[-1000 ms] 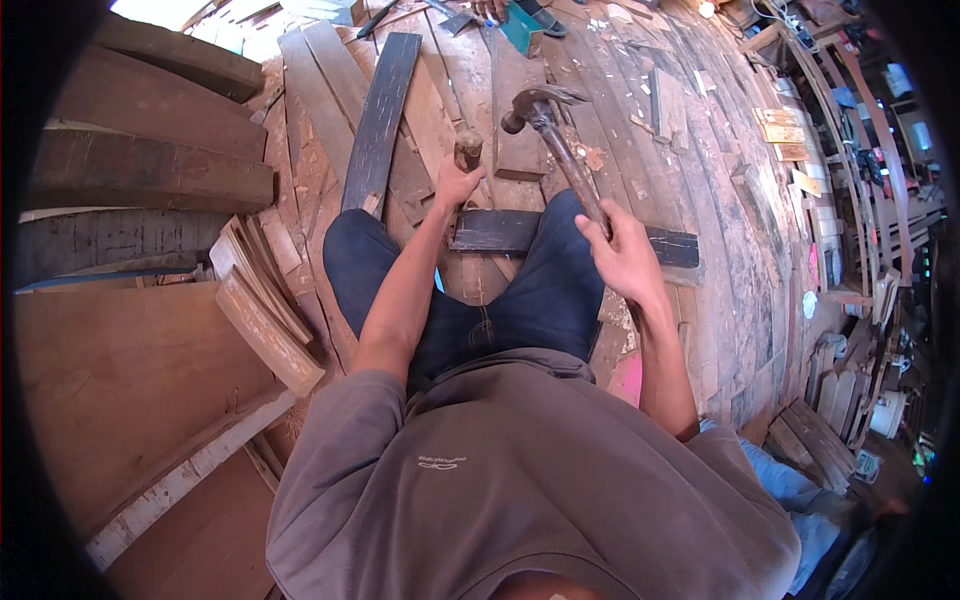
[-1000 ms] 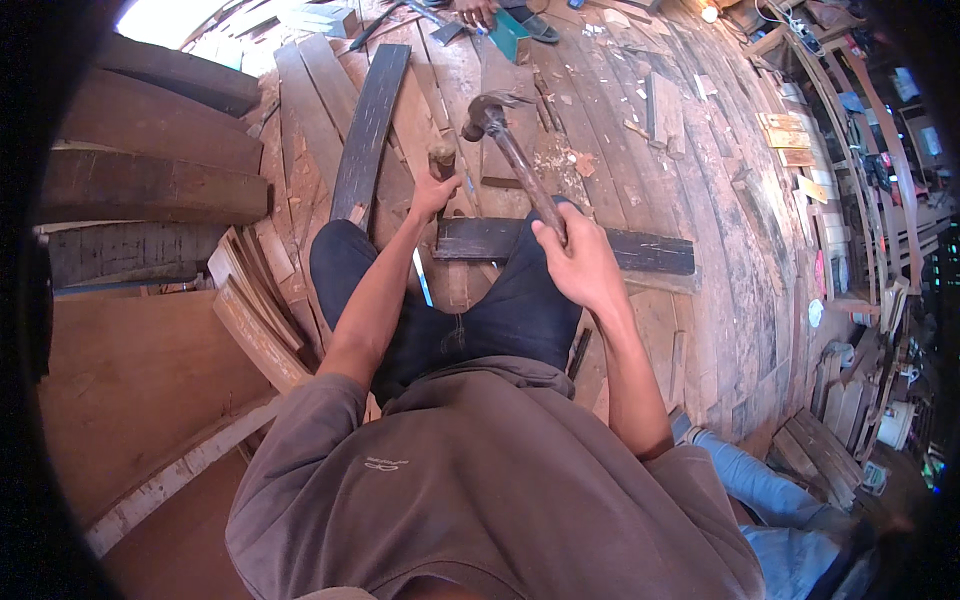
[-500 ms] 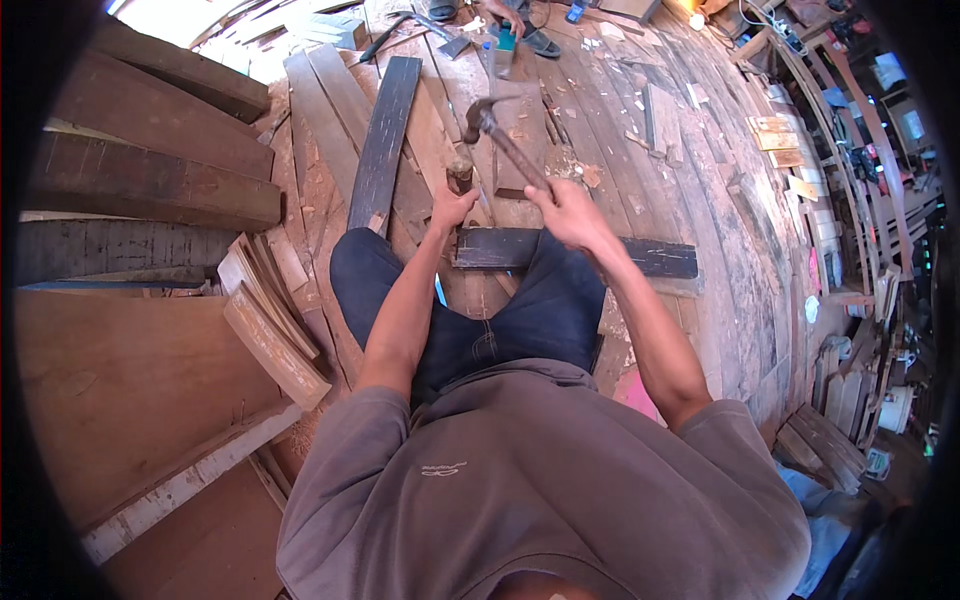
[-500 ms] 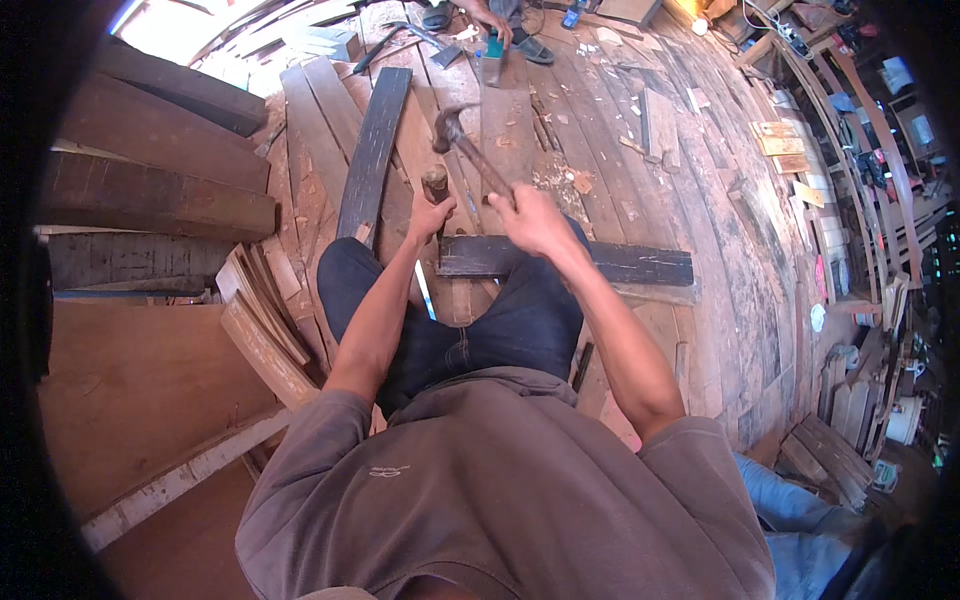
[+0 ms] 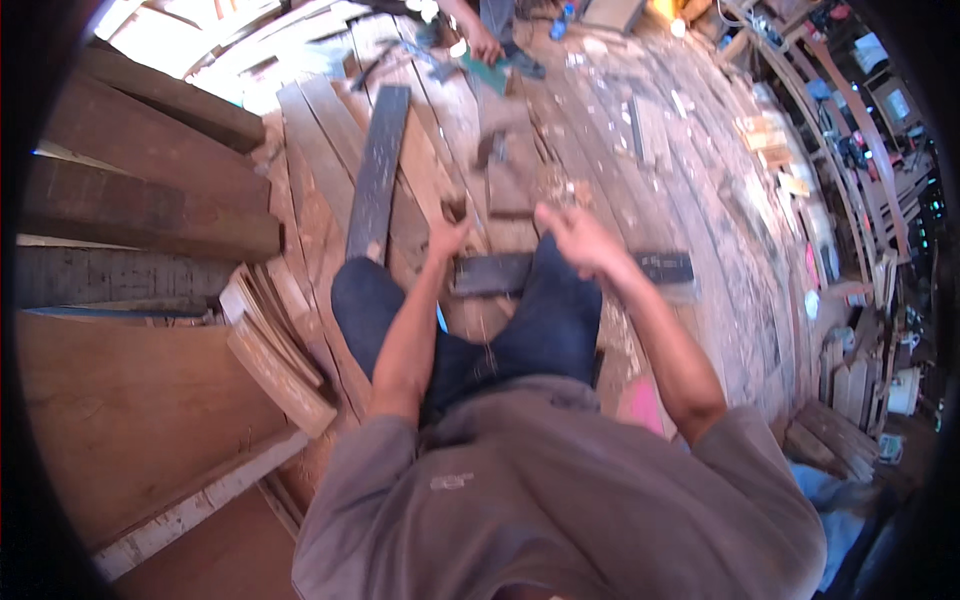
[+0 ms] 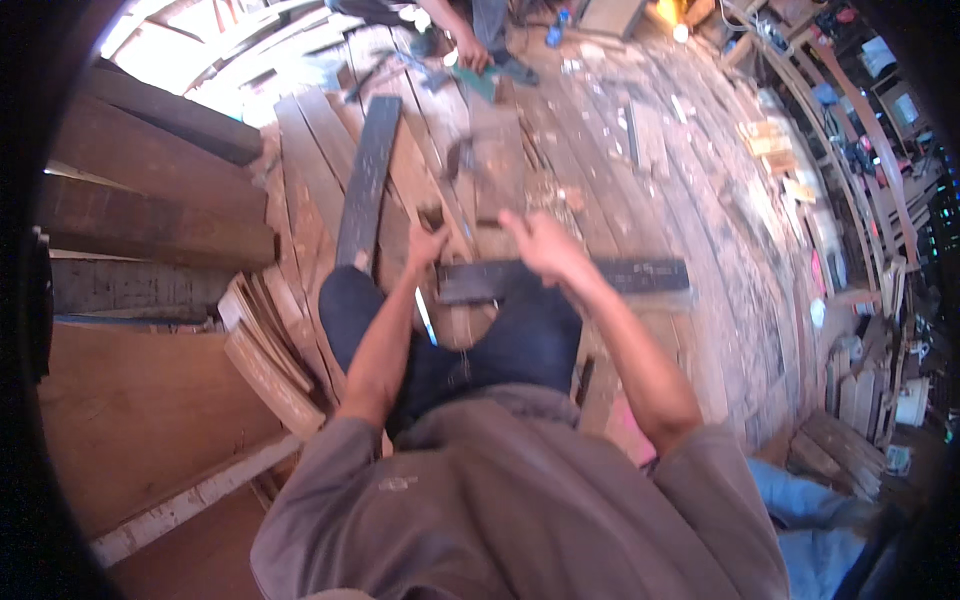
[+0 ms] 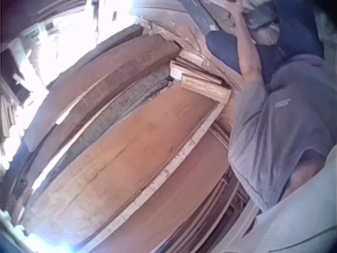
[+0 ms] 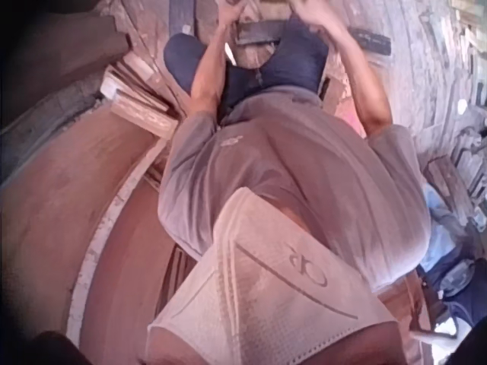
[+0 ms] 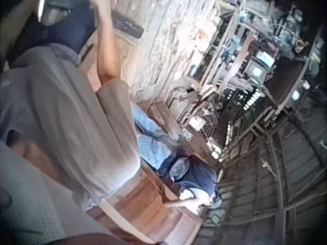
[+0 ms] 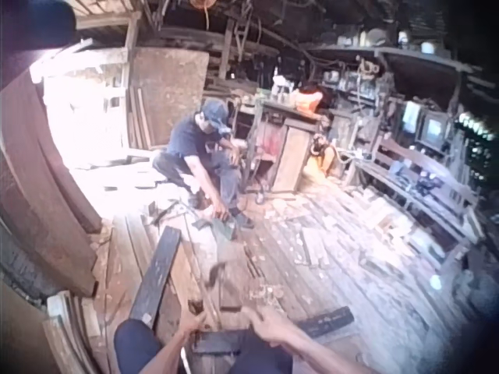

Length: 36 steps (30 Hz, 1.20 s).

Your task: Hammering a wooden peg into a wood beam for assembly.

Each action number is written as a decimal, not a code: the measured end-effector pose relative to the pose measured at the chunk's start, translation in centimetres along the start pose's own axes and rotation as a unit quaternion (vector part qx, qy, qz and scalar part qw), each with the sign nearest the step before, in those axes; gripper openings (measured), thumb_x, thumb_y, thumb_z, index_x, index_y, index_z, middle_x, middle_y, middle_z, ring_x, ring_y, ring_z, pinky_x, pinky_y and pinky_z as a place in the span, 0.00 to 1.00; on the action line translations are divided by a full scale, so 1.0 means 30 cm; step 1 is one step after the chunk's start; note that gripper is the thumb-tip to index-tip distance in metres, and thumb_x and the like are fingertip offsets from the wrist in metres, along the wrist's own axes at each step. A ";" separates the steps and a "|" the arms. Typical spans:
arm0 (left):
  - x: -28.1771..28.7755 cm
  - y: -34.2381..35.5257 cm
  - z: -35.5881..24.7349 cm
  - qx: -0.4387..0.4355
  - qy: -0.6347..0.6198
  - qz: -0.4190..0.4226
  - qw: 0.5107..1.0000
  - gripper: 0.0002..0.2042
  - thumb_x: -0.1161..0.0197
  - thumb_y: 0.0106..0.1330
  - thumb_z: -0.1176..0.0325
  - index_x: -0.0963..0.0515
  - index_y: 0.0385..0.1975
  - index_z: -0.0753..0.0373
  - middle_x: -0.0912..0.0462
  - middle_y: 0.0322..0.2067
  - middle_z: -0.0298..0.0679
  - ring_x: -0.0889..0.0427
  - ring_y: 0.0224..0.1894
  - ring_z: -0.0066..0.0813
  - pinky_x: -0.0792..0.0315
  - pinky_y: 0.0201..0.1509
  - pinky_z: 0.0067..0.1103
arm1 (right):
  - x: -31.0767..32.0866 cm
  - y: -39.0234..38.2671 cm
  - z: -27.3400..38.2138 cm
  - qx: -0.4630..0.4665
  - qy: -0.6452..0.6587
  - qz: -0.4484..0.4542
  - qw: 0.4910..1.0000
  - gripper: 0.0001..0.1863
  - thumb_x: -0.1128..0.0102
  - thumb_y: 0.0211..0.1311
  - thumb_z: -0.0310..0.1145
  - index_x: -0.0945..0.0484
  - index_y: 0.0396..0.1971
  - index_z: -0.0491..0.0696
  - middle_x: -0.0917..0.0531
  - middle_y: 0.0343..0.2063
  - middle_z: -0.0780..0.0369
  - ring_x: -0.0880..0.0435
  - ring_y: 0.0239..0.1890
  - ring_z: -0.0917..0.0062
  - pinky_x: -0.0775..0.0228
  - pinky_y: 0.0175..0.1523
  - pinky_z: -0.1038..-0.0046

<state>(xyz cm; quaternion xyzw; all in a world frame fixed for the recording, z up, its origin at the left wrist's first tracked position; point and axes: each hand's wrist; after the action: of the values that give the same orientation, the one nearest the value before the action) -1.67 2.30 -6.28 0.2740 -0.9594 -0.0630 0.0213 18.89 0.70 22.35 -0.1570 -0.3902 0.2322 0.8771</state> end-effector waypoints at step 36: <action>-0.020 0.010 -0.090 0.073 0.021 0.128 0.989 0.08 0.34 0.50 0.72 0.26 0.26 0.66 0.25 0.19 0.31 0.29 0.23 0.18 0.32 0.28 0.22 | 0.143 0.084 0.164 0.228 -0.085 -0.123 0.962 0.29 0.54 0.68 0.52 0.23 0.29 0.37 0.25 0.13 0.55 0.24 0.17 0.68 0.35 0.25 0.65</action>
<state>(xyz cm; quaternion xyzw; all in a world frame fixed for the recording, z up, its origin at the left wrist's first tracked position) -1.10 2.57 -3.57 0.1512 -0.9880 0.0161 0.0289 16.97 5.55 27.00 0.1168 -0.4164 0.2183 0.8748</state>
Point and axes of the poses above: each hand's wrist, its own y-axis towards the middle knuckle, its own x-axis out of the back of the hand, z = x × y
